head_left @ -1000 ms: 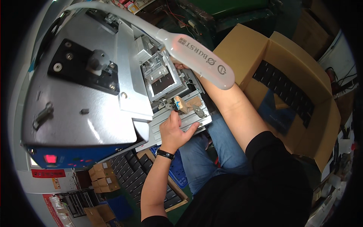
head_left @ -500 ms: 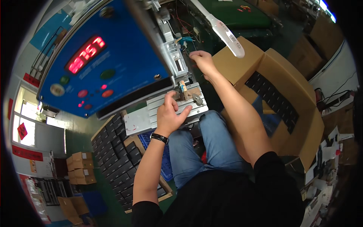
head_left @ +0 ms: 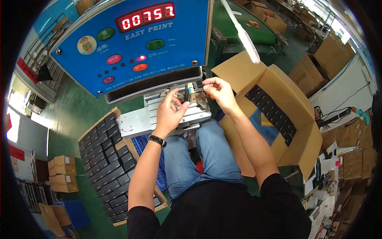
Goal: Operate a pad printing machine to apply prints to small plastic components.
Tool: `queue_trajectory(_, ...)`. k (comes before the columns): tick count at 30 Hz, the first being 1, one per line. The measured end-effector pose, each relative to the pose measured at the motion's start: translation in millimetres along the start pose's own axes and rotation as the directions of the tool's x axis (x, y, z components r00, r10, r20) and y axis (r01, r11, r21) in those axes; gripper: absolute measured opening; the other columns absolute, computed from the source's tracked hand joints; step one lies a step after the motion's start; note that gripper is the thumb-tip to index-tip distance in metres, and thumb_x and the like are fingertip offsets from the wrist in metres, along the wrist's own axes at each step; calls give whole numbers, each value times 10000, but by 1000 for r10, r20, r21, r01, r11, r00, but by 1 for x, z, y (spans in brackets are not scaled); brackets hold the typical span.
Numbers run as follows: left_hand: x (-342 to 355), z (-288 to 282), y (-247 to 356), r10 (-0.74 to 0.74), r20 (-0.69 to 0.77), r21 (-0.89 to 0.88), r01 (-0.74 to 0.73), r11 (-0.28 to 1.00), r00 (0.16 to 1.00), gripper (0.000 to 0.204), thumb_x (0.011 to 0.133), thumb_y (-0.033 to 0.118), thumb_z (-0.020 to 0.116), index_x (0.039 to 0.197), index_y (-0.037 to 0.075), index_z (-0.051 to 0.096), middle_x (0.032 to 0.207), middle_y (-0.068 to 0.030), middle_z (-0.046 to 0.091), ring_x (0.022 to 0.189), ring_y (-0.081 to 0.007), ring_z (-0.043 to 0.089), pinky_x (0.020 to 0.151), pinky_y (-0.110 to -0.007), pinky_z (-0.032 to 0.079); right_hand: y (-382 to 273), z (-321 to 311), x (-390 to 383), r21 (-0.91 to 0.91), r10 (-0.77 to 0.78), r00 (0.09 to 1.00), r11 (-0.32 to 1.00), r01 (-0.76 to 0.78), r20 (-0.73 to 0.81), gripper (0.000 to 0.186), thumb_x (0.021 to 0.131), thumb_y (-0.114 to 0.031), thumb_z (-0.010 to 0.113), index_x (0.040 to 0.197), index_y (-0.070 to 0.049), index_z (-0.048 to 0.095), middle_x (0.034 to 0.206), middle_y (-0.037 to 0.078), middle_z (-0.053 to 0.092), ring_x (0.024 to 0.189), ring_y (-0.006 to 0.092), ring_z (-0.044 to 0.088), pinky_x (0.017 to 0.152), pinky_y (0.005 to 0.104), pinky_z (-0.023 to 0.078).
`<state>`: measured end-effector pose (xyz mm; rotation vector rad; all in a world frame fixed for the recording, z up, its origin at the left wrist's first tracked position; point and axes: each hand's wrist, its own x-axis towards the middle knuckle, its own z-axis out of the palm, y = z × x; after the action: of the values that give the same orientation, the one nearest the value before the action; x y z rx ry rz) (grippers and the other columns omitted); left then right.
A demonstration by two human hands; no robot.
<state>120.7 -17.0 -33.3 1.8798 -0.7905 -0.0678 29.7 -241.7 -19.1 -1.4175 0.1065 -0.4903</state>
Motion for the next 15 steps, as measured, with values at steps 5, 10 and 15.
queue_trajectory(5,26,-1,2,37,104,-2,-37,999,994,574,922,182,834,1427,15,621,806,-7,627,623,-77,485,561,-229,411,-1,-6,-14,1,12,1000,1000,-12,24,222,998,-111,709,1183,12,710,919,56,698,756,95,615,673,192,475)
queue_trajectory(10,-5,-56,11,-18,76,29,16,999,997,437,911,193,830,1264,-22,692,853,-47,683,687,-141,586,620,-272,465,-8,-15,-57,-45,126,991,991,-128,-38,236,982,-98,730,1192,5,708,950,58,697,783,100,624,697,203,491)
queue_trajectory(15,-72,-74,48,237,152,281,-272,920,959,411,825,160,835,1178,4,695,1081,-89,676,841,-219,632,727,-309,515,-10,-22,-115,-53,126,991,991,-124,34,419,933,-85,790,1321,-29,645,1014,72,707,818,111,647,734,226,515)
